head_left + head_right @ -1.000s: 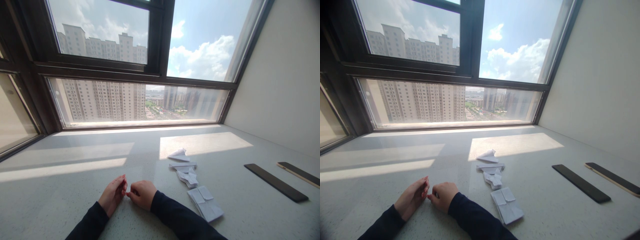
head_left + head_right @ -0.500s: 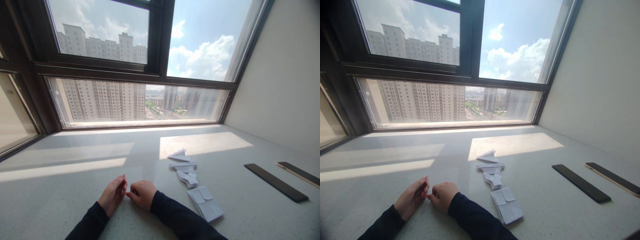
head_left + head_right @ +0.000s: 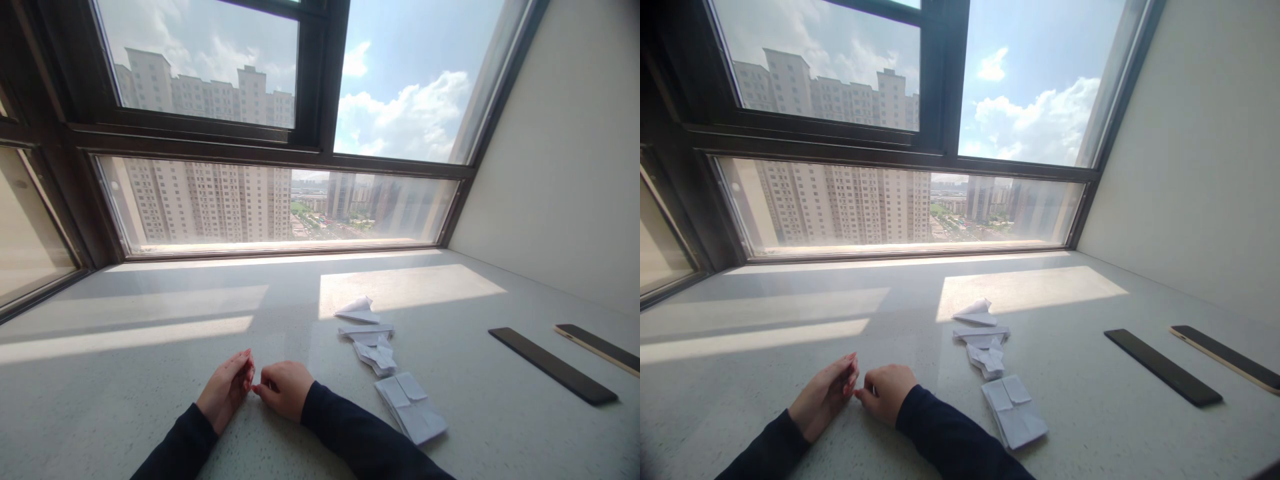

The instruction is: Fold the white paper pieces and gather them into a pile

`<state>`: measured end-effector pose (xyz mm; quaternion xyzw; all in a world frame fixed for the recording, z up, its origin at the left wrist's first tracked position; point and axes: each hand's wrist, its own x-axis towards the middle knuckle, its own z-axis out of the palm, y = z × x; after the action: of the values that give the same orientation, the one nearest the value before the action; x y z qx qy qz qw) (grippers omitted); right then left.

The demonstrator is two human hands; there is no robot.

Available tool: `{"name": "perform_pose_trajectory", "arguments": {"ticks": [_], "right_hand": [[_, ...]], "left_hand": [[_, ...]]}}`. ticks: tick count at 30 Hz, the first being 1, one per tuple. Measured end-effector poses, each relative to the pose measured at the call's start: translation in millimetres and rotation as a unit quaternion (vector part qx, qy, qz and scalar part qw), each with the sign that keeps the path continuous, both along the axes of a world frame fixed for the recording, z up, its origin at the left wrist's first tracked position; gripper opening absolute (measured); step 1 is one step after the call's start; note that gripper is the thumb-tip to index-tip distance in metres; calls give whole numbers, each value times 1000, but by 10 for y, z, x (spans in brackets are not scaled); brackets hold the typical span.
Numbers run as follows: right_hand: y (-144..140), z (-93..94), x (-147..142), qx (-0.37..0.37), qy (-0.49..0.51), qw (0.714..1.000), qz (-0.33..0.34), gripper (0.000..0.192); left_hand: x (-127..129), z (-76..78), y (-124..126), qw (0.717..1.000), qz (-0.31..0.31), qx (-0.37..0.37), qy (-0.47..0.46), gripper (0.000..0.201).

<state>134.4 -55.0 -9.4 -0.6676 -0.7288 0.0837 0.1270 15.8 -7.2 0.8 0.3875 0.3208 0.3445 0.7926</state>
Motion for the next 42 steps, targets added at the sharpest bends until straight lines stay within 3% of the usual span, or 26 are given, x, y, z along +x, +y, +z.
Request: {"name": "perform_pose_trajectory", "arguments": {"ticks": [42], "right_hand": [[11,-18,8,11,-4,1000,1,23]], "left_hand": [[0,-23,17,1000,-3,3,3,20]]}}
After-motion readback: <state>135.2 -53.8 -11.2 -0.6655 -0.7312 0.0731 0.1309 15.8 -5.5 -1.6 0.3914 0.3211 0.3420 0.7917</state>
